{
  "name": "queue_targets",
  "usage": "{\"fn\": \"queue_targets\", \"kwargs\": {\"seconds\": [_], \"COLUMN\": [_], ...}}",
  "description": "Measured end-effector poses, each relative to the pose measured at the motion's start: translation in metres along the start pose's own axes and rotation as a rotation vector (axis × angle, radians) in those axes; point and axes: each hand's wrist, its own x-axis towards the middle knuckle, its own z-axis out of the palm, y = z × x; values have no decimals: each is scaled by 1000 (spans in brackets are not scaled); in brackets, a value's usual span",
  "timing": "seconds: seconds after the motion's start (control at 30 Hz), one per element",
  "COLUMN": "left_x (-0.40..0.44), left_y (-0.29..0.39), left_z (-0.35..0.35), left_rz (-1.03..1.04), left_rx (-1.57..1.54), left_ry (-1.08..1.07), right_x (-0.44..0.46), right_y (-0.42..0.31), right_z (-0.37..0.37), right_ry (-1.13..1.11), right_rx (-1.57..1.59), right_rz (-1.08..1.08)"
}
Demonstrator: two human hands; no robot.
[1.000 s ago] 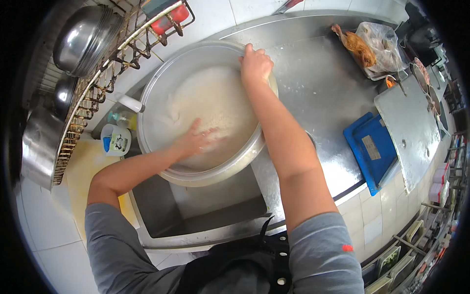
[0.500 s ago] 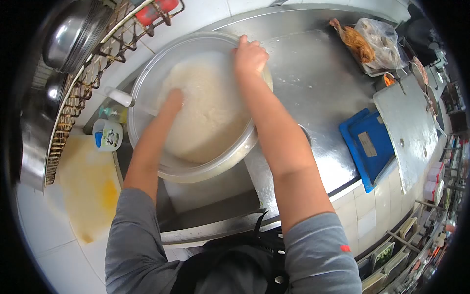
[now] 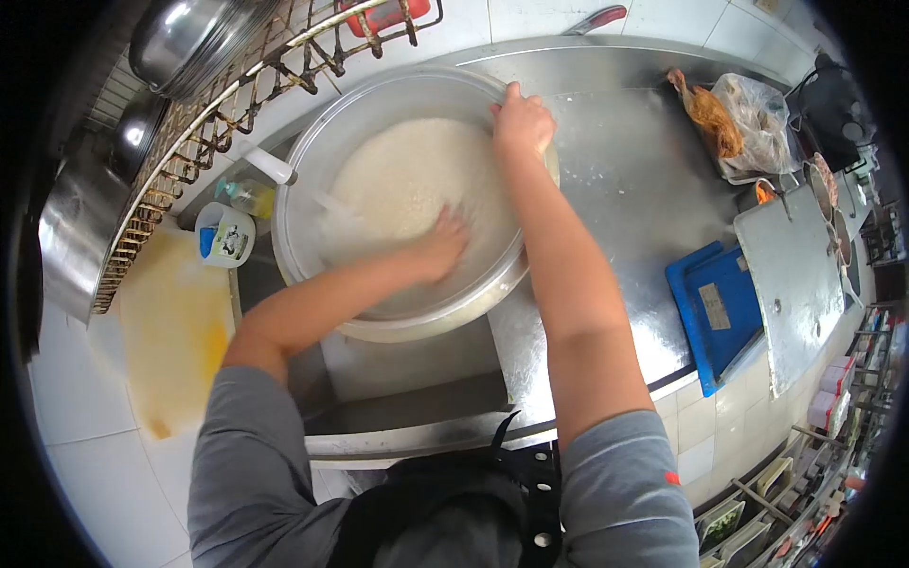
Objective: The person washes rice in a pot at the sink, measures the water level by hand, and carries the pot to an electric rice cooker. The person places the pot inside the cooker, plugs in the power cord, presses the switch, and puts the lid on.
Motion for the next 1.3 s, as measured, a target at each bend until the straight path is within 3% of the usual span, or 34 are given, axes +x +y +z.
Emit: {"fn": "queue_targets", "kwargs": {"seconds": [0.07, 0.13, 0.27, 0.3, 0.4, 0.47, 0.53, 0.57, 0.6, 0.7, 0.77, 0.8, 0.87, 0.9, 0.97, 1.1, 1.17, 1.23, 1.3], "left_x": [-51, -86, -123, -120, -101, -83, -56, -41, -26, 30, 75, 83, 94, 94, 88, 14, -39, -67, -94], "left_y": [-8, -29, -94, -99, -144, -178, -190, -191, -185, -172, -169, -154, -111, -81, -37, 4, 16, -19, -46], "left_z": [-33, -15, -17, -28, -8, 8, 3, -3, -20, -9, 8, -12, -51, -58, -81, -22, -67, -12, -2], "left_rz": [256, 242, -102, -102, -386, -597, -672, -650, -643, -758, -693, -664, -603, -565, -429, 99, 266, 315, 381], "left_rx": [36, -131, -150, -147, -317, -614, -974, -1115, -1293, -1167, -922, -950, -718, -469, -219, -16, 262, -10, 38], "left_ry": [-226, -49, -272, -271, -89, 208, 577, 646, 553, 588, 593, 316, 135, 224, -89, 310, -165, 68, 241], "right_x": [-1, -2, -2, -2, -1, -1, -2, 0, 0, 1, 1, 0, -1, 0, 1, -1, 1, 0, -2], "right_y": [-2, -2, -3, -5, -2, -2, -3, -3, -3, -5, -6, -6, -6, -5, -2, -4, -1, 0, -2], "right_z": [-1, -2, -4, -4, -4, -2, 1, 0, -1, -2, -1, -1, -2, -1, 2, 0, 2, 1, 1], "right_ry": [8, 0, -17, -14, -23, -19, -22, -17, -15, -55, -39, -42, -29, -26, 2, -2, 4, 4, -1], "right_rx": [-20, -5, -5, -3, -56, -32, -27, -22, -24, -31, -11, -8, -27, -21, -44, -13, -1, 0, 5], "right_rz": [9, 14, 28, 29, 49, 37, 41, 48, 53, 92, 81, 77, 62, 63, 37, 35, 26, 27, 24]}}
